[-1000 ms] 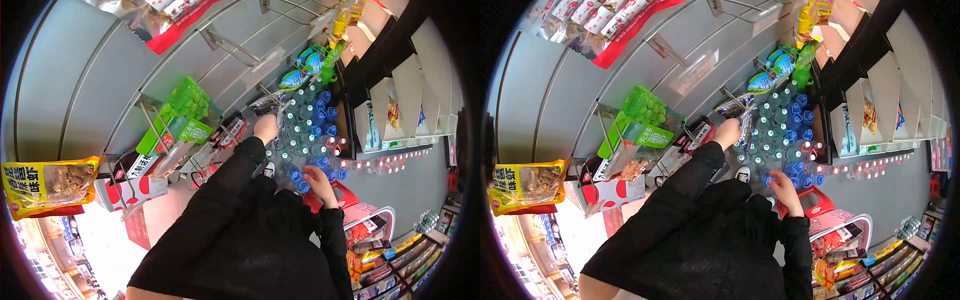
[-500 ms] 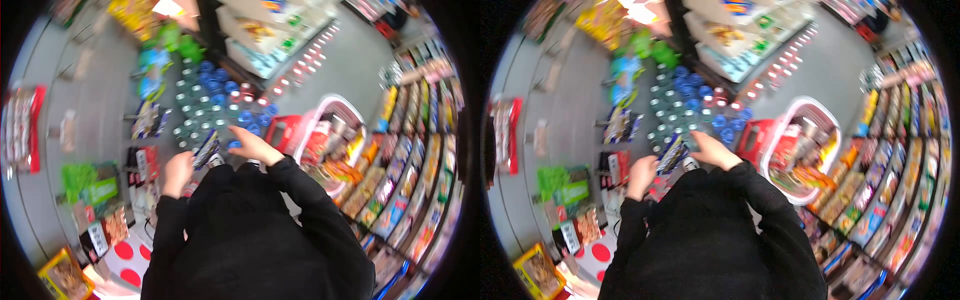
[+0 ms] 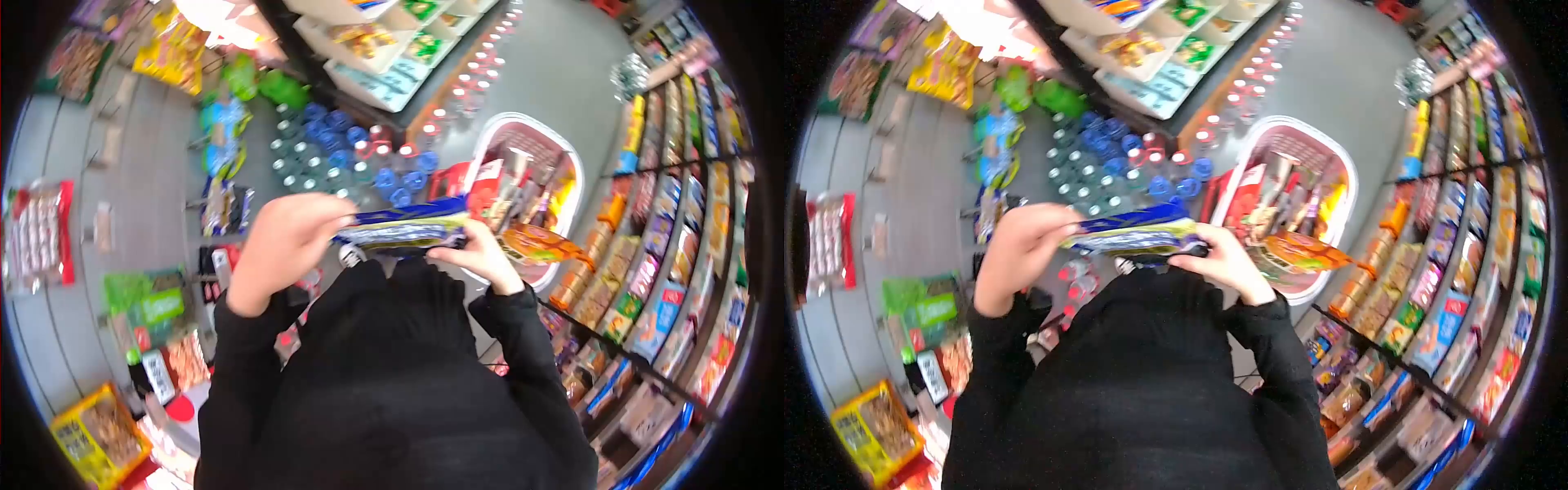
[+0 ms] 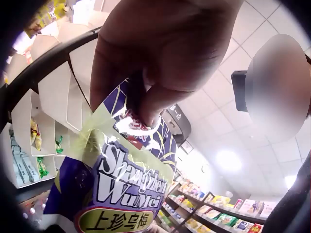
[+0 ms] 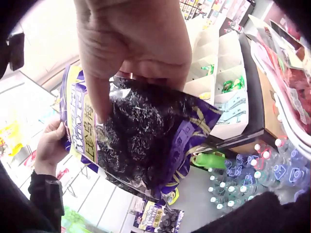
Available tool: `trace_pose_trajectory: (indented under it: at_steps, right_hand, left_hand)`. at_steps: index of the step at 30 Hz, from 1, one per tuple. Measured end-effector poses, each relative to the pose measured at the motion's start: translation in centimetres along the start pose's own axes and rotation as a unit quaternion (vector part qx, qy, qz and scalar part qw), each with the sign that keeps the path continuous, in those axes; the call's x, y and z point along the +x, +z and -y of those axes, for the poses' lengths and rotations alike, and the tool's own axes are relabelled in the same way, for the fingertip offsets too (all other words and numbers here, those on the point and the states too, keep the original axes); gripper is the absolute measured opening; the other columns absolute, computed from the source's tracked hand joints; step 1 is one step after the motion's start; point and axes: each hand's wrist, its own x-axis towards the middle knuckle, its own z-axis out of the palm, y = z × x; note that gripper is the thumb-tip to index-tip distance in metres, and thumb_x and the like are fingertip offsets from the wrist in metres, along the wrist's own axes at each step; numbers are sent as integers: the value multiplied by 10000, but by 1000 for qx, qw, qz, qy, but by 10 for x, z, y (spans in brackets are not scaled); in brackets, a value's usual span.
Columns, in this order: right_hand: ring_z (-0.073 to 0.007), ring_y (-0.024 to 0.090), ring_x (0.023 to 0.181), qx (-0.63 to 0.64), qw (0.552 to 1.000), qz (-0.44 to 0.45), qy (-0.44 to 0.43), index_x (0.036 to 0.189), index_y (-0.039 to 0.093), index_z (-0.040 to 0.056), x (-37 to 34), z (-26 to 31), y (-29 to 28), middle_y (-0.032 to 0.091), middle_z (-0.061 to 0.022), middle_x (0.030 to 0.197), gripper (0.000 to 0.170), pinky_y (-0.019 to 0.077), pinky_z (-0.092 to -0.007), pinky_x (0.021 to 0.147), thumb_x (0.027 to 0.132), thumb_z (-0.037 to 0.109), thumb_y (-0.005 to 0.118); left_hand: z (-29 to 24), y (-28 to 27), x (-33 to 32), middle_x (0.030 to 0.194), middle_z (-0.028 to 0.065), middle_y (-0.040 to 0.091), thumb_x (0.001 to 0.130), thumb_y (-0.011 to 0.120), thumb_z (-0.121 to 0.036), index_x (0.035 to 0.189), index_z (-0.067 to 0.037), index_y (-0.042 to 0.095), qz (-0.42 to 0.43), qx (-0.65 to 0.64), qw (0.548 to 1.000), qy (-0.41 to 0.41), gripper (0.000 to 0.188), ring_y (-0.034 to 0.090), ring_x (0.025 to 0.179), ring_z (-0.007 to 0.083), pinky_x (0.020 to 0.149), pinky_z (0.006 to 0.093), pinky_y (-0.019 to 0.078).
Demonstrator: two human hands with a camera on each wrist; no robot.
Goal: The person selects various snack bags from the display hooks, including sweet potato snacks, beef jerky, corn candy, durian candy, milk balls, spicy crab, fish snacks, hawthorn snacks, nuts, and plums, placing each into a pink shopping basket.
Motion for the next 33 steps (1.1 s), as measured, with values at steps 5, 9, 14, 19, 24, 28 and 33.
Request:
trace_pose_trajectory:
  at_steps: [5, 9, 14, 19, 24, 28, 33]
  right_hand:
    - [-109, 540, 817, 12, 1000, -20, 20, 964, 547, -7, -5, -26, 10, 598, -44, 897, 294, 418, -251, 747, 694, 51, 649]
    - [-100, 537, 809, 21, 999, 10, 22, 943, 560, 1, 1, -31, 18, 597, -35, 889, 250, 415, -244, 743, 703, 10, 628]
    - [-94, 533, 797, 10, 997, 70, 42, 939, 561, 0, 17, -39, 23, 594, -32, 890, 247, 412, -230, 735, 701, -2, 625]
    - [-104, 537, 807, 7, 992, 103, 71, 954, 552, -3, 32, -36, 36, 591, -42, 900, 254, 414, -233, 742, 709, -2, 617]
    - [-106, 536, 812, -35, 986, 137, 84, 957, 551, -9, 47, -27, 51, 592, -43, 897, 251, 412, -234, 742, 714, 3, 616]
    - [-103, 534, 803, -45, 987, 142, 59, 948, 555, -13, 57, -24, 66, 593, -39, 887, 237, 410, -236, 741, 720, 12, 616]
    - [-96, 534, 806, -39, 984, 164, 56, 947, 559, -10, 69, -16, 93, 593, -42, 895, 228, 413, -228, 732, 726, 13, 611]
  left_hand:
    - [-1, 14, -2, 739, 119, 580, 737, 524, -91, 802, -18, 568, -1, 20, 1000, -7, 107, 563, 694, 276, 603, 338, 438]
    - [6, 11, -17, 716, 120, 566, 759, 508, -159, 812, -37, 562, 10, 2, 998, -66, 143, 556, 685, 286, 607, 348, 431]
    - [14, 14, -46, 720, 123, 573, 754, 511, -162, 828, -51, 571, -44, -14, 991, -123, 145, 555, 699, 290, 606, 365, 426]
    - [27, 15, -71, 703, 112, 571, 748, 512, -165, 807, -69, 571, -104, -34, 983, -150, 127, 555, 695, 284, 600, 378, 420]
    - [36, 5, -86, 686, 115, 561, 747, 516, -162, 799, -62, 569, -111, -21, 978, -174, 124, 549, 687, 292, 595, 388, 417]
    - [42, -6, -96, 686, 128, 554, 746, 519, -161, 795, -57, 568, -123, -20, 976, -177, 125, 544, 689, 301, 595, 390, 416]
    - [54, -19, -115, 680, 128, 549, 749, 513, -157, 802, -58, 565, -120, -10, 974, -191, 124, 539, 684, 305, 594, 396, 411]
